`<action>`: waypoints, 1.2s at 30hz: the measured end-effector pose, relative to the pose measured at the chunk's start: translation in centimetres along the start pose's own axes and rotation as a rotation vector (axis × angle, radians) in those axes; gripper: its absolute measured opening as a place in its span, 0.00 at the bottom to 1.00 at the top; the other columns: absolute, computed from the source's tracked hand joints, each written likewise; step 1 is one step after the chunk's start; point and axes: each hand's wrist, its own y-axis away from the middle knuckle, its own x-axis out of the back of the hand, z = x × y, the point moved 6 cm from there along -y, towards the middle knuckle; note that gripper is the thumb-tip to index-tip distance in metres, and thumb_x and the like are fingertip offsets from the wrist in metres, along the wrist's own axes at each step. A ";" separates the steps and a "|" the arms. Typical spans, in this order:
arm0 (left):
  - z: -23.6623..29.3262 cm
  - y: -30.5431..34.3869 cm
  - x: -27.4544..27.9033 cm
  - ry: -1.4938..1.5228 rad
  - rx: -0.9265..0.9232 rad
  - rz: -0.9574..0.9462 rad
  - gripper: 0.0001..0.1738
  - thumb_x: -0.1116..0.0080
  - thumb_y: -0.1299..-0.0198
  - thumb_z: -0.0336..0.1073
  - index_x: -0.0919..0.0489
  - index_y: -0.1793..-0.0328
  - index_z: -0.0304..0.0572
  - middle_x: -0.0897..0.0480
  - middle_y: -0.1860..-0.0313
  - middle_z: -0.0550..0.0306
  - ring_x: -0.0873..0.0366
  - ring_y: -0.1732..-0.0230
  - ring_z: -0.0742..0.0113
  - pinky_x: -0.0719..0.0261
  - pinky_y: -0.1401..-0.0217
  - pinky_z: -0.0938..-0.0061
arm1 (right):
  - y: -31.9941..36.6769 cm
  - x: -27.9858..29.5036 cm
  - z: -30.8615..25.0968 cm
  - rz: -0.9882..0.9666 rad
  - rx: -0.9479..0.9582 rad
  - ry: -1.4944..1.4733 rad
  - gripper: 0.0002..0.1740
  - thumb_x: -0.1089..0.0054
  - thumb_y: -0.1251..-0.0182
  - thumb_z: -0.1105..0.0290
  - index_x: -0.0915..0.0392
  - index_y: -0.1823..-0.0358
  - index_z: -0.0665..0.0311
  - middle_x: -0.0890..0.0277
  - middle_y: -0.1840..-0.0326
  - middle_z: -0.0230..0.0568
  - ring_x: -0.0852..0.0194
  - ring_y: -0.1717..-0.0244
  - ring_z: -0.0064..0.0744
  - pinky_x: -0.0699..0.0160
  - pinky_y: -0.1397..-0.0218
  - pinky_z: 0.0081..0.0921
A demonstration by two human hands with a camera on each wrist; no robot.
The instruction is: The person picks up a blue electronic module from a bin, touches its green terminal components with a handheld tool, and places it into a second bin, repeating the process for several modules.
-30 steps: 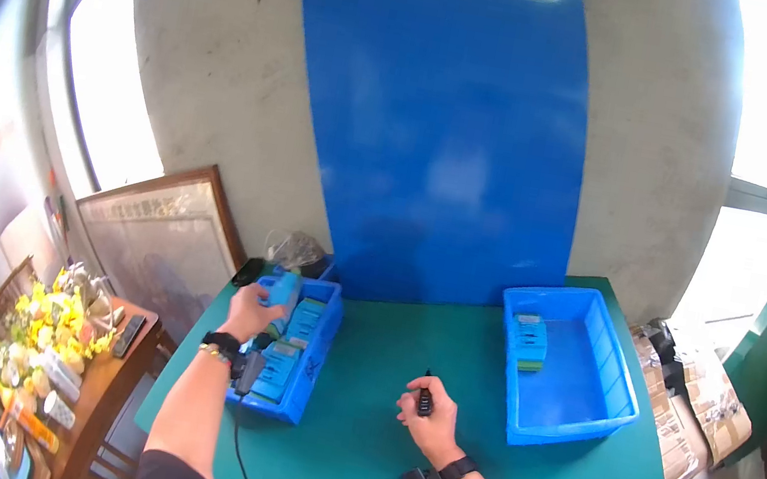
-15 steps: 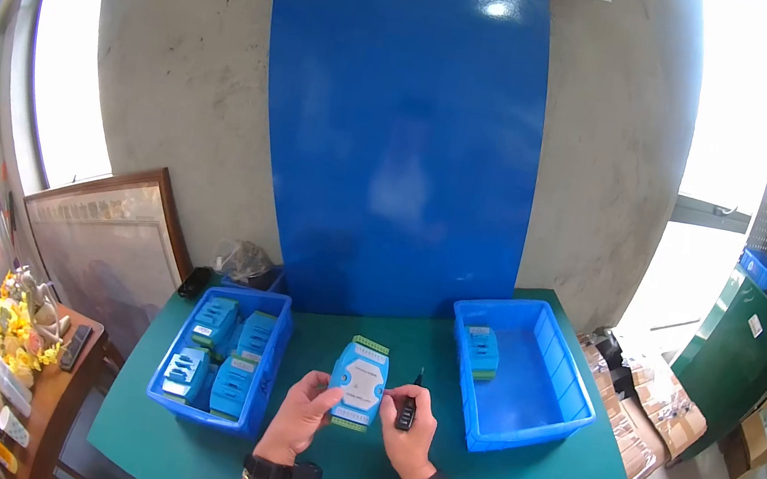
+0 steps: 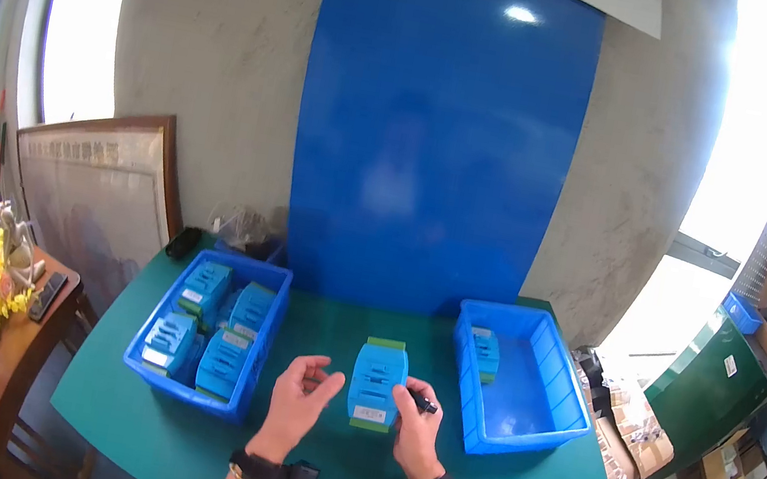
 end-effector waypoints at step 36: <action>-6.6 -1.3 1.5 0.993 0.489 0.088 0.16 0.36 0.38 0.45 0.21 0.54 0.41 0.17 0.62 0.58 0.17 0.64 0.67 0.13 0.65 0.75 | 5.4 -5.0 -4.4 -0.205 0.779 0.742 0.12 0.36 0.48 0.79 0.24 0.61 0.66 0.22 0.73 0.40 0.21 0.79 0.31 0.23 0.74 0.23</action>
